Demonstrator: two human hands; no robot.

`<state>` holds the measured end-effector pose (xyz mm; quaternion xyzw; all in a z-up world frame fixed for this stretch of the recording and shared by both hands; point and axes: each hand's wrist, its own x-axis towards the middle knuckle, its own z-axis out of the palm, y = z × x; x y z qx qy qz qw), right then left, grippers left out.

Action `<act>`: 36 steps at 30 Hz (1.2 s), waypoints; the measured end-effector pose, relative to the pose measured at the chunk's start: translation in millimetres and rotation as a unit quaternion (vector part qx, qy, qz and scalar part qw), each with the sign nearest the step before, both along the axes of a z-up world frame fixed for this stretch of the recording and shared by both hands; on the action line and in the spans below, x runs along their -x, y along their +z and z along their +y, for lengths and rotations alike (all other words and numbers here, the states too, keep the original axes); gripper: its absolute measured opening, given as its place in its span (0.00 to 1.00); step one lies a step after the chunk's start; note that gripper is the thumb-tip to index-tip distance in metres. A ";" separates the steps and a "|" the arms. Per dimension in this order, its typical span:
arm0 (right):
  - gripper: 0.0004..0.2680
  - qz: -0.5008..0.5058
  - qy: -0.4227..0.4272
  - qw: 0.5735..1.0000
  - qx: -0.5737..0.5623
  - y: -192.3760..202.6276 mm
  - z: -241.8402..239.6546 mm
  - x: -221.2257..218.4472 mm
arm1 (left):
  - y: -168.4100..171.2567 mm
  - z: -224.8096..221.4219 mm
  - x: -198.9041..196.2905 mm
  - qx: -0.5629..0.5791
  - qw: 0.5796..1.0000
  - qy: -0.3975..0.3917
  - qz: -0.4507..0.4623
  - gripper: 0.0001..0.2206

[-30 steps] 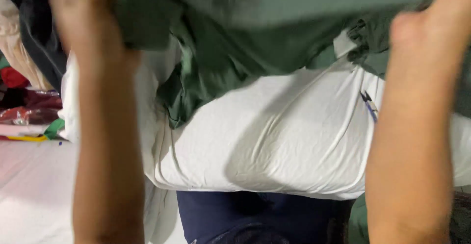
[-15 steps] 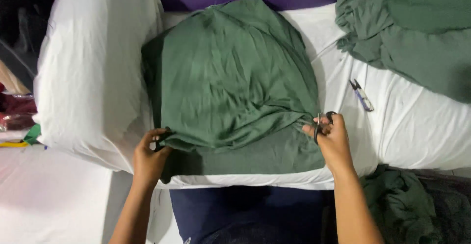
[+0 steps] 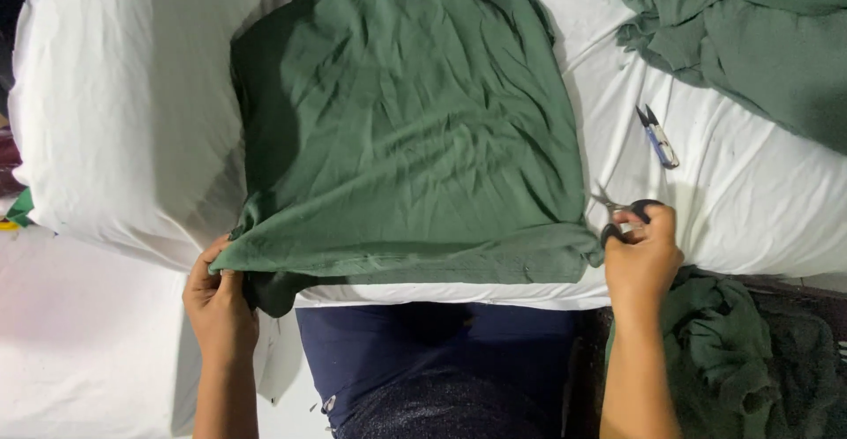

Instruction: Trimming excess threads from green garments using scissors

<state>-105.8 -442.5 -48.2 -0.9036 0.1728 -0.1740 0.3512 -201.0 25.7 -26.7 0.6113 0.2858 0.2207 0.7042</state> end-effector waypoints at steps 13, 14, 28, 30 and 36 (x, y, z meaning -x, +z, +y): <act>0.04 0.048 0.257 0.965 0.035 -22.6 38.0 16.4 | 2.9 -2.7 6.9 -0.074 0.995 -0.025 -0.055 0.10; 0.09 0.033 0.270 0.961 -0.058 -22.6 30.8 22.1 | -1.4 1.2 11.4 -0.074 0.997 -0.009 -0.028 0.07; 0.12 0.079 0.163 0.958 -0.223 -41.7 -32.2 63.5 | -23.0 2.7 30.1 0.017 0.999 0.019 -0.031 0.05; 0.13 0.068 0.125 0.950 -0.278 -21.4 -45.4 67.0 | -32.8 2.1 39.6 -0.091 0.990 -0.076 -0.081 0.10; 0.26 0.025 0.072 0.954 -0.290 -9.5 -39.1 64.5 | -21.8 -70.9 36.3 -0.280 0.922 -0.249 -0.102 0.05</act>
